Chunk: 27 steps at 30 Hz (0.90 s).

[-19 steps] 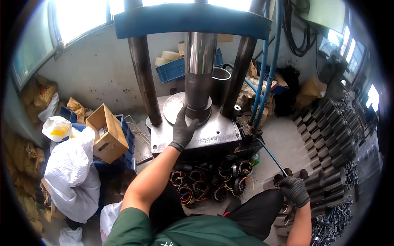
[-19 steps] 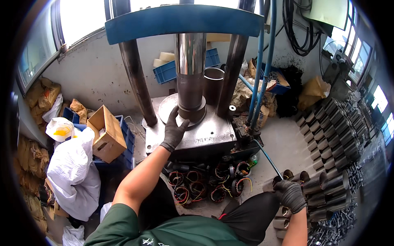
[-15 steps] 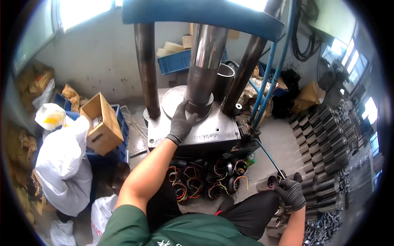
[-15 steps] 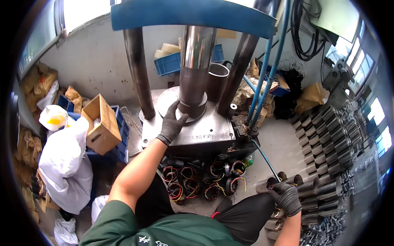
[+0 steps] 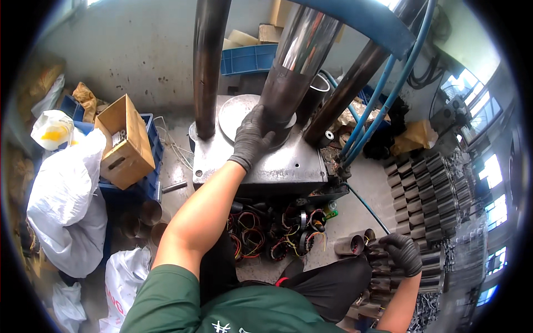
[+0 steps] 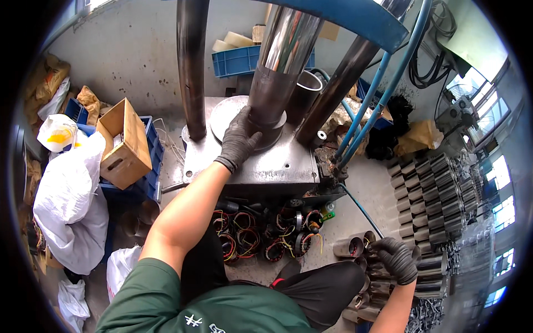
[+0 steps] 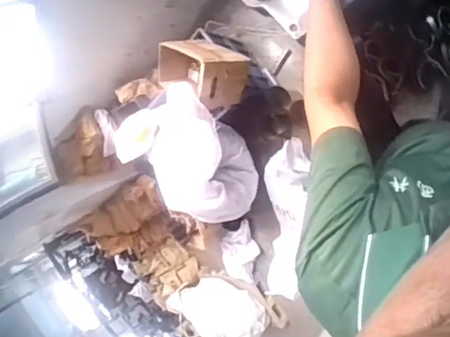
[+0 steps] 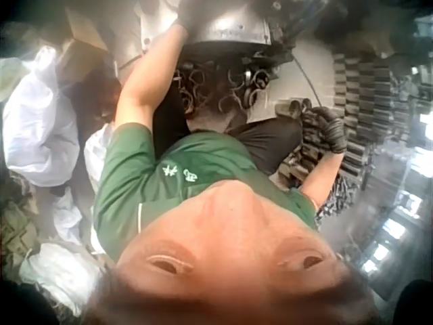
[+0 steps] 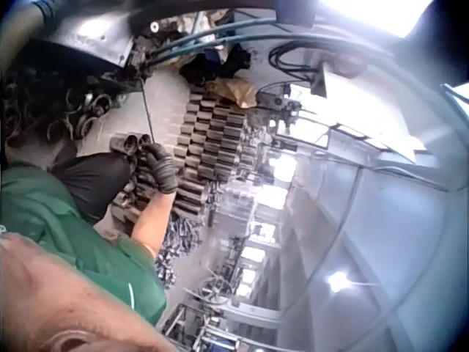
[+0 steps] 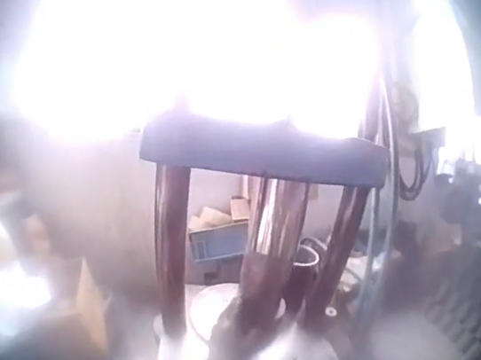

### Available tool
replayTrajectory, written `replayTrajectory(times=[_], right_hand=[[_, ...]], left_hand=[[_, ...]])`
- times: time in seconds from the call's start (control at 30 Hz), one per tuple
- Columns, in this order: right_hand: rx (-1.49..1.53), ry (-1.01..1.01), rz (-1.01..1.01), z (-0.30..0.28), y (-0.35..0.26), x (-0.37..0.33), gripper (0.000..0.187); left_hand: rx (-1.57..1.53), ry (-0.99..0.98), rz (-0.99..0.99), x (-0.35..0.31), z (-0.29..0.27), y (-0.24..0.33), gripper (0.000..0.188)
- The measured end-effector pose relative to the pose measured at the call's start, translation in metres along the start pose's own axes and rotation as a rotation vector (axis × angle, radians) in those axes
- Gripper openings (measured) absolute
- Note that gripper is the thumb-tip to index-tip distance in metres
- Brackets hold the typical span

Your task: The person assembles a motor component using an industrial press, placing a wired stator into a metal casing and then using a tool to adjust the internal wiring before completing the press cycle.

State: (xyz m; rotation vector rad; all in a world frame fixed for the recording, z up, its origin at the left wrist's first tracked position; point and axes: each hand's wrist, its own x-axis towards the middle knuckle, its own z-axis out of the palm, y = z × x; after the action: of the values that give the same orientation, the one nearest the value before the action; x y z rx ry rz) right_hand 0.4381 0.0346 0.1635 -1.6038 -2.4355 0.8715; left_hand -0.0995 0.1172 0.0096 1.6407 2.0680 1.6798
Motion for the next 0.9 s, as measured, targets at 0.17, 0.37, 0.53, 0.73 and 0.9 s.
replayTrajectory(times=[0.17,0.37,0.53,0.73,0.9], right_hand=[[0.043,-0.078,0.033,0.013,0.008,-0.009,0.026],[0.125,0.012,0.068,0.009,-0.001,-0.004,0.034],[0.089,-0.061,0.1,0.015,0.007,-0.005,0.029],[0.031,0.305,0.013,-0.019,0.026,0.024,0.036],[-0.124,0.908,-0.369,-0.079,-0.02,0.135,0.068]], left_hand=[[-0.015,-0.053,-0.015,0.002,0.002,-0.004,0.089],[-0.024,-0.068,-0.026,0.0,-0.001,-0.005,0.088],[-0.01,-0.063,-0.021,-0.001,-0.004,-0.006,0.087],[-0.018,-0.099,-0.073,0.0,-0.007,0.009,0.086],[-0.014,-0.113,-0.098,0.001,-0.014,0.006,0.088]])
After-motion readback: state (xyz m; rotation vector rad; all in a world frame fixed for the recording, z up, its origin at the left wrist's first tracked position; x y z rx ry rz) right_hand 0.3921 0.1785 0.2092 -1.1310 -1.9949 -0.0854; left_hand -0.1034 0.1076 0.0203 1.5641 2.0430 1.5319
